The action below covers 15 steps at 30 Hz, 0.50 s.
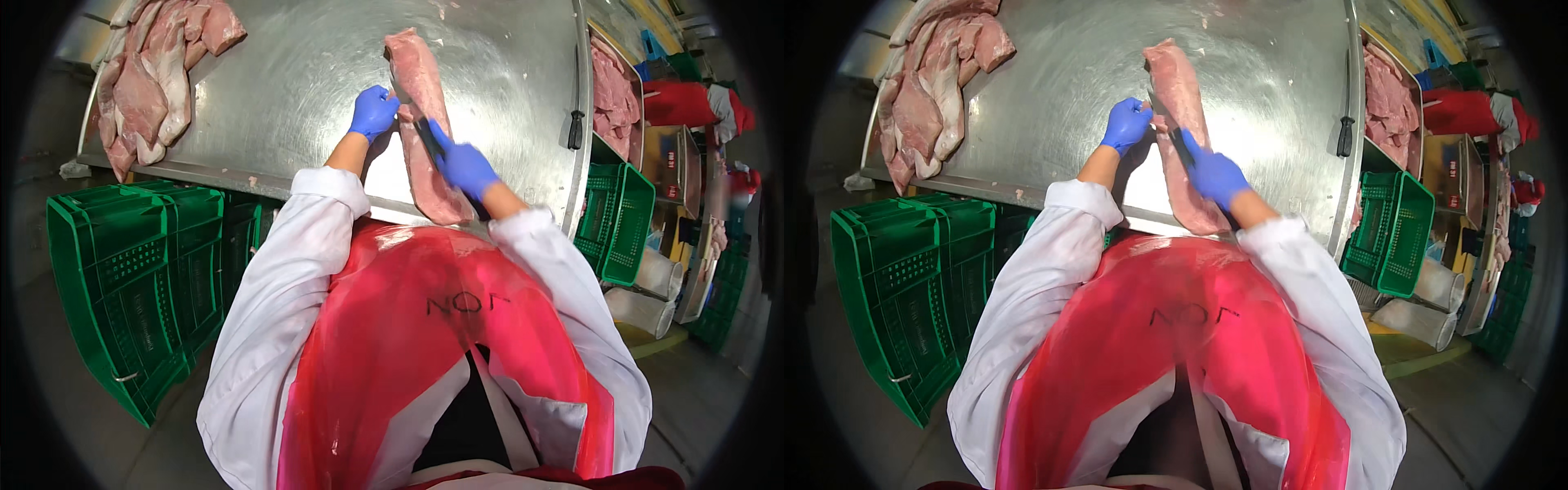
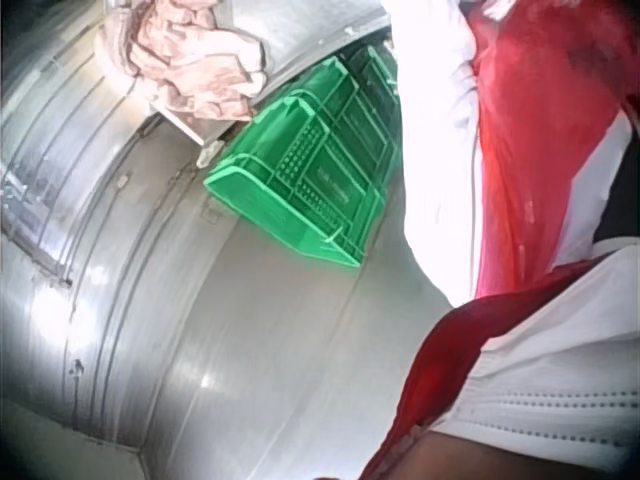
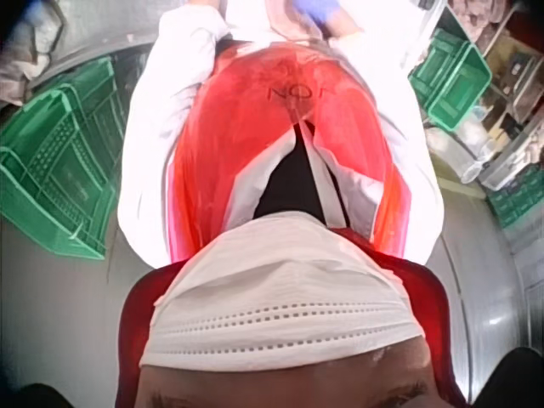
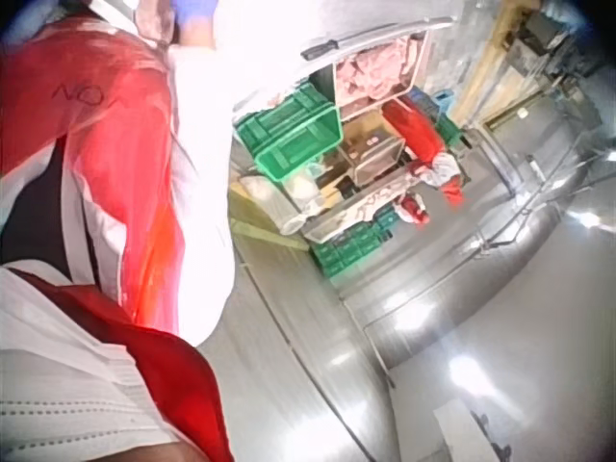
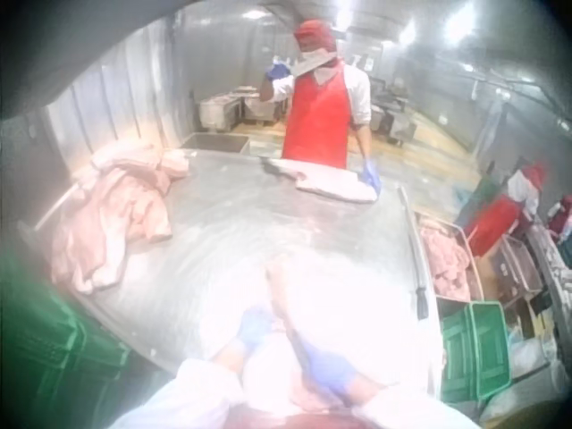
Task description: The person uses a knife to trim fat and cut large pieces of raw meat on a stainless steel table. The person places the trimmed meat into green crates below the table.
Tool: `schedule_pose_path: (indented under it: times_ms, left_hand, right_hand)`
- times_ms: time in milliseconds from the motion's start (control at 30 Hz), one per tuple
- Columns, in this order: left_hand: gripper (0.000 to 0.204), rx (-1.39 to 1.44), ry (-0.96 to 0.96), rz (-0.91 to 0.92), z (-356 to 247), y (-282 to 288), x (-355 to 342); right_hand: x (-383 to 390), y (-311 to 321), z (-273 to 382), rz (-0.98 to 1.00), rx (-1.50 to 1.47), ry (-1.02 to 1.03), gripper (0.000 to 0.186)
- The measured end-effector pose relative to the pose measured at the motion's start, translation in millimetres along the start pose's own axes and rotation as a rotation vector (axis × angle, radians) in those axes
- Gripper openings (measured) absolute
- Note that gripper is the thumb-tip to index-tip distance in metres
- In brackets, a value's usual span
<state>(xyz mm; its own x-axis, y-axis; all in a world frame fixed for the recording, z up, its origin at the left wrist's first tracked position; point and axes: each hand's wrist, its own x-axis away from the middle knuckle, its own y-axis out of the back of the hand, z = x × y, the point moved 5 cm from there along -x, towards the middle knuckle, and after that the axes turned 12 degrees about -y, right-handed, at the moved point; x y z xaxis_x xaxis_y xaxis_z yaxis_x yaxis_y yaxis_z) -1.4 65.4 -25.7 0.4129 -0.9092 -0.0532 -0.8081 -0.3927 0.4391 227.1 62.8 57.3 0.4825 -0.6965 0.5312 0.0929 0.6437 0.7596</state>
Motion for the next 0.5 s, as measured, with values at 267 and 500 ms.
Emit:
schedule_pose_path:
  times_ms: [267, 500]
  left_hand:
    - [0.012, 0.502, 0.11, -0.063, 26.0, 21.3, 27.7]
    - [0.012, 0.737, 0.117, 0.078, 27.1, 8.1, 37.9]
  right_hand:
    - [102.1, 4.2, -16.1, 0.049, -0.202, -0.079, 0.079]
    - [-49.8, -7.8, 63.0, -0.412, -0.035, -0.047, 0.074]
